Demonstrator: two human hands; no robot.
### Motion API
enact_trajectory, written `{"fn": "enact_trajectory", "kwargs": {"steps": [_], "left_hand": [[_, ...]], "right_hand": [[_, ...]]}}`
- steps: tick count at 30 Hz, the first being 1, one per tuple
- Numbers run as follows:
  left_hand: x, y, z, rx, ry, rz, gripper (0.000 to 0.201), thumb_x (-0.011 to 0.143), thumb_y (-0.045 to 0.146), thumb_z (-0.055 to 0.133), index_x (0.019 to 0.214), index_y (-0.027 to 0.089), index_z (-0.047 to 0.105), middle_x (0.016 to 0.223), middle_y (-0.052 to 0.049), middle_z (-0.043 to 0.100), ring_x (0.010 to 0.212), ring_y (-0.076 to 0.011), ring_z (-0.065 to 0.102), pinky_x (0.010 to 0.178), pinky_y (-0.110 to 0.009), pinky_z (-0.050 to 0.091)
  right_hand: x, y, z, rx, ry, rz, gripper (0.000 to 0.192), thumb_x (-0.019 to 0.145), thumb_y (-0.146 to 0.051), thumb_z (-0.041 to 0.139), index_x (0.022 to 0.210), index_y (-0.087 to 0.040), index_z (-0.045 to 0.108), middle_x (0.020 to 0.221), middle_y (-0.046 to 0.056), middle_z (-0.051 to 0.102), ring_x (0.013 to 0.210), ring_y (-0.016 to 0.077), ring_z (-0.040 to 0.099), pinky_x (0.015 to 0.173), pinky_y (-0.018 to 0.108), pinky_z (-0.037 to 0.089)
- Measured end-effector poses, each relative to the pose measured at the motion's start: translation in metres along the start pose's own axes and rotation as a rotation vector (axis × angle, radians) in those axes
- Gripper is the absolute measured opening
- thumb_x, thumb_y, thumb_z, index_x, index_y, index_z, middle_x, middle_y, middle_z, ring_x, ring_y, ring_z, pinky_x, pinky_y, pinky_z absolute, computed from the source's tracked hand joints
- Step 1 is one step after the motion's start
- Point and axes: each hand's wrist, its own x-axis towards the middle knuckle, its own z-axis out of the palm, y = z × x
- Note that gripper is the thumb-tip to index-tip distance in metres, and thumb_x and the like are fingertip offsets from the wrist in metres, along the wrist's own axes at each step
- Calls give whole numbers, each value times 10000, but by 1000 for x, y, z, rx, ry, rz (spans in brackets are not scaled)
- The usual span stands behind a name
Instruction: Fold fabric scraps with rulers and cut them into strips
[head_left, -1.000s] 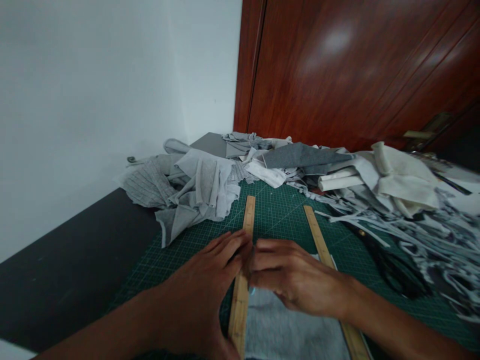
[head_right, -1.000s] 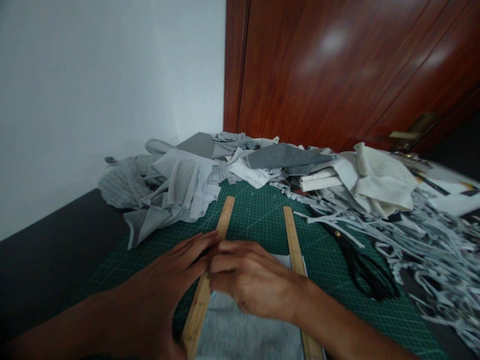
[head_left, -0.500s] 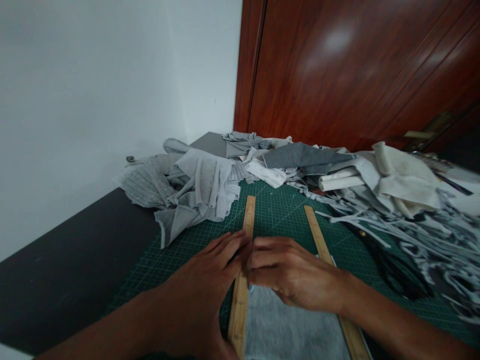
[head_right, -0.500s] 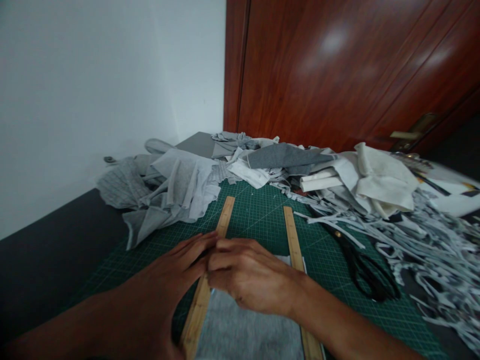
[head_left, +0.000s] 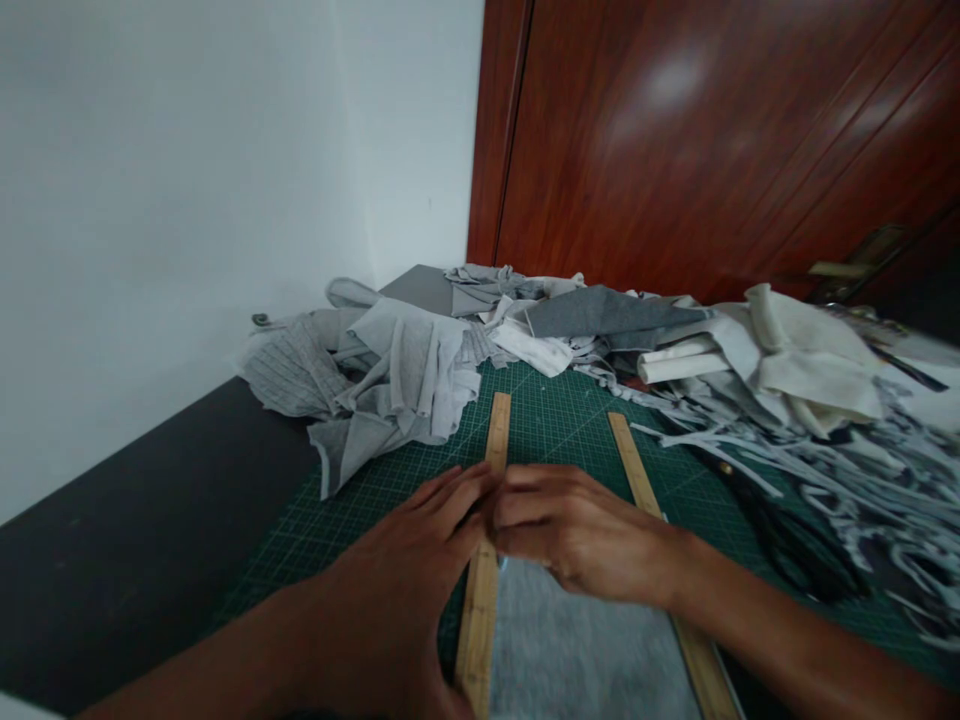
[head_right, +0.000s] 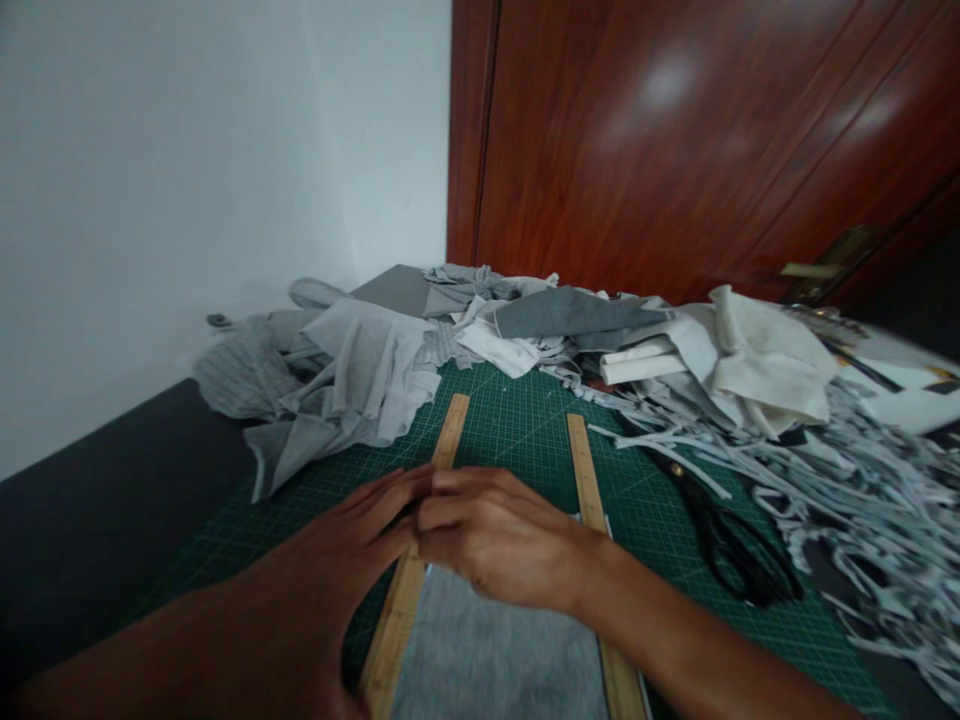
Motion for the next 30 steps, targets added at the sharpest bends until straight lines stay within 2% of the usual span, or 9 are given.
{"fn": "enact_trajectory", "kwargs": {"steps": [6, 11, 14, 17, 19, 25, 27, 30], "left_hand": [[2, 13, -8, 17, -35, -66, 1363, 538, 795, 875, 1619, 125, 386, 1738, -226, 243, 1607, -437, 207, 1326, -578, 177], [4, 17, -12, 32, -44, -89, 1286, 551, 789, 868, 1572, 126, 455, 1740, -223, 242, 1608, -421, 219, 1326, -561, 183], [3, 11, -9, 37, -58, -72, 1294, 568, 768, 868, 1602, 136, 414, 1745, -214, 233, 1612, -425, 197, 1323, -574, 177], [1, 1, -5, -9, -68, -18, 1383, 560, 754, 877, 1668, 169, 290, 1755, -202, 206, 1612, -452, 166, 1315, -609, 169], [0, -4, -2, -39, -46, -2, 1385, 568, 747, 882, 1679, 198, 265, 1762, -188, 193, 1609, -463, 165, 1313, -619, 166], [2, 9, -9, -17, -11, -43, 1220, 566, 771, 875, 1558, 173, 489, 1718, -197, 319, 1592, -446, 254, 1315, -598, 203], [2, 13, -10, -8, -5, -59, 1241, 571, 777, 867, 1573, 164, 466, 1720, -202, 311, 1590, -442, 262, 1314, -587, 215], [1, 9, -8, -6, -32, -52, 1341, 580, 766, 870, 1651, 170, 324, 1741, -201, 257, 1598, -440, 240, 1317, -586, 200]], "right_hand": [[-3, 12, -6, -34, 63, 20, 340, 984, 37, 470, 871, -150, 731, 872, 67, 734, 851, 226, 578, 757, 365, 500], [1, 6, -7, -73, -13, -4, 310, 1062, -80, 521, 846, -163, 728, 875, 52, 732, 920, 233, 595, 798, 370, 521], [2, 12, -7, -118, -39, 8, 269, 1069, -123, 561, 864, -162, 731, 893, 52, 740, 896, 235, 582, 772, 380, 518], [0, 20, -10, -139, -20, 32, 232, 1031, -54, 564, 922, -150, 744, 945, 59, 755, 847, 237, 553, 724, 391, 492], [0, 21, -12, -142, -14, 35, 238, 1017, -27, 559, 938, -148, 749, 951, 57, 756, 844, 234, 549, 716, 389, 480], [6, 14, -9, -163, -70, -14, 219, 1063, -157, 616, 876, -161, 729, 904, 43, 731, 916, 230, 579, 757, 370, 478], [6, 18, -8, -181, -65, -7, 193, 1051, -144, 626, 892, -157, 734, 905, 43, 731, 886, 231, 570, 731, 376, 472], [2, 28, -10, -199, -29, 15, 207, 1040, -92, 592, 913, -153, 743, 911, 50, 734, 860, 232, 564, 718, 380, 464]]}}
